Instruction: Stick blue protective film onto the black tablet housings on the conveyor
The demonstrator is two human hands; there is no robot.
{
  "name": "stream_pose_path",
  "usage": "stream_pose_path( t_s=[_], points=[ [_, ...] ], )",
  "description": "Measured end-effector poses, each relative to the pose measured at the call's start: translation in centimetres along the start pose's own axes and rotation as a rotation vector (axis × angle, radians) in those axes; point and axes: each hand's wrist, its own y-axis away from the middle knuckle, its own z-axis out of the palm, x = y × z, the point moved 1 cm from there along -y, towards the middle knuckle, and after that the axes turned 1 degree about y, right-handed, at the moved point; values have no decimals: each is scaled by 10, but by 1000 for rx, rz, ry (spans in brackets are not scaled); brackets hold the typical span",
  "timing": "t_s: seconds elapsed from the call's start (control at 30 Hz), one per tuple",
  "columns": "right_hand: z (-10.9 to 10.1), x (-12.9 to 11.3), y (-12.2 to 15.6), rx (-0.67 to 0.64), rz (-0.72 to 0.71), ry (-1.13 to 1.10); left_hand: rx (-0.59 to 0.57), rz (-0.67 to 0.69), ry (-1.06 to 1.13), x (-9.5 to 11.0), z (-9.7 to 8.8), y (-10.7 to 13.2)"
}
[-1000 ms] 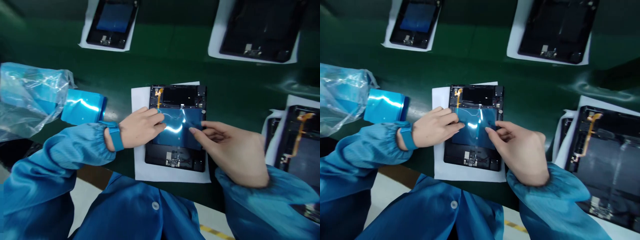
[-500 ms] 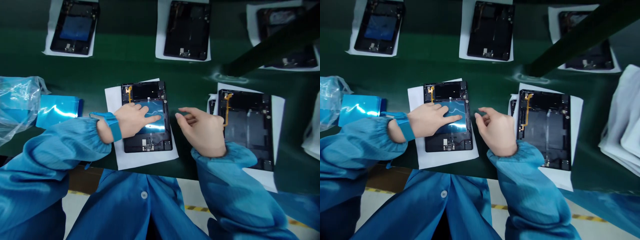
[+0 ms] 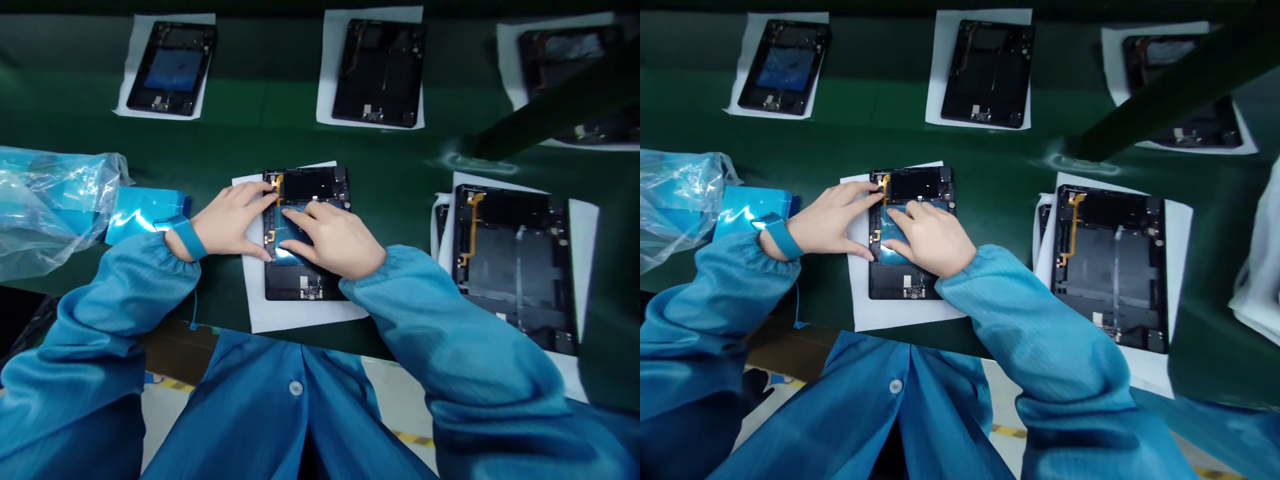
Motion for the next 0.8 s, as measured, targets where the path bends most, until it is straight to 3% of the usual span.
stream_pose_path(
  t_s=[0.17,0.37,0.43,0.53,0.6,0.8],
  points=[
    [2,3,1,-33,-21,80,-3,-11,-12,7,8,0],
    [-1,-7,25,-41,-298,79,-9,-8,-27,8,6,1],
    [0,-5,27,-9,-258,71,4,1,-27,7,8,1],
    [3,3,26,63,-48,128,26,15,-30,5,11,2],
    [4,5,26,68,-24,159,33,19,-33,4,11,2],
    [3,-12,42,63,-352,46,27,23,-11,4,10,2]
  ],
)
